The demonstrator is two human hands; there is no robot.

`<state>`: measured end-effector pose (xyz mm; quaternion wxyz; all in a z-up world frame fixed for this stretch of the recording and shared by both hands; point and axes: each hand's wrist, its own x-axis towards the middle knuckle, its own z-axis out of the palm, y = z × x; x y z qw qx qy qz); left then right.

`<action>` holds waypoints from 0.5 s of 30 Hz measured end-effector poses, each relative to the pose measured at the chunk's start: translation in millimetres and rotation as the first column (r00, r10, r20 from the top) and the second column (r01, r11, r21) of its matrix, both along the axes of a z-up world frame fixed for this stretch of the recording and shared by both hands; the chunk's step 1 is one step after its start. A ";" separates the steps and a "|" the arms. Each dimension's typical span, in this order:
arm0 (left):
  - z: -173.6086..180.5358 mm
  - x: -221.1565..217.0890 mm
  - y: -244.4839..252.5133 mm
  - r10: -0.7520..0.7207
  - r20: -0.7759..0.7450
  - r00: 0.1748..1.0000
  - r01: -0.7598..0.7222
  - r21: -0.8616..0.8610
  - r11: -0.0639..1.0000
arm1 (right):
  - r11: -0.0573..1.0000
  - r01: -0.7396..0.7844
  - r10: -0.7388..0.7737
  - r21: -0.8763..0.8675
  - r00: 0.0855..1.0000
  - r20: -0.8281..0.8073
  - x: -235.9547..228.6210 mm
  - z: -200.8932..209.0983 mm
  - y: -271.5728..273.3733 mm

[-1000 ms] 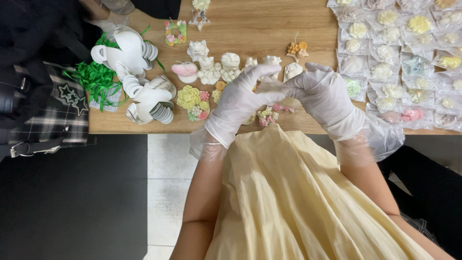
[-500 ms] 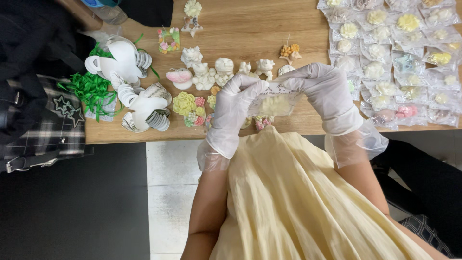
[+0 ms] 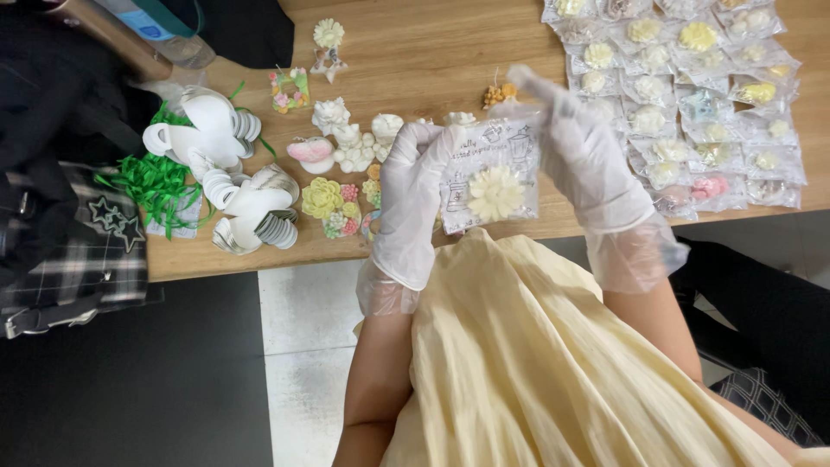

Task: The person places small, colorful, flower-shaped decorative items into clear plastic bags one by one. They seal each bag and arrange the finished packages on the wooden table. The workspace includes a pile of loose items and a growing stack of packaged units.

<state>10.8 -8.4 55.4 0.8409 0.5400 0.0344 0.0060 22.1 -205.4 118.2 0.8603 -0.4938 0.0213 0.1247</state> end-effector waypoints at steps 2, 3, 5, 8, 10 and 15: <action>4.2 -2.8 -4.5 -0.015 0.000 1.000 0.015 0.011 1.000 | 0.989 -0.147 0.148 0.014 0.987 -0.071 -9.8 -9.0 -8.0; 6.1 -5.1 -8.2 -0.031 -0.007 1.000 0.030 -0.026 0.999 | 0.979 -0.199 0.194 -0.047 0.977 -0.084 -20.4 -18.7 -9.2; 9.5 -9.6 -14.1 -0.064 -0.024 0.998 0.061 -0.101 0.993 | 0.973 -0.210 0.198 -0.100 0.973 -0.116 -35.1 -41.0 -19.6; 9.5 -12.8 -14.2 -0.131 -0.277 0.952 0.143 0.026 0.989 | 0.986 -0.041 0.015 -0.163 0.987 -0.159 -47.4 -84.1 -45.7; 4.2 -7.6 -8.6 -0.119 -0.347 0.930 0.151 0.067 0.986 | 0.945 0.115 -0.173 -0.308 0.970 -0.169 -48.6 -111.6 -74.2; -26.2 -3.7 8.7 -0.147 -0.370 0.917 0.209 0.135 0.968 | 0.923 0.173 -0.309 -0.344 0.867 -0.391 -64.4 -168.5 -155.8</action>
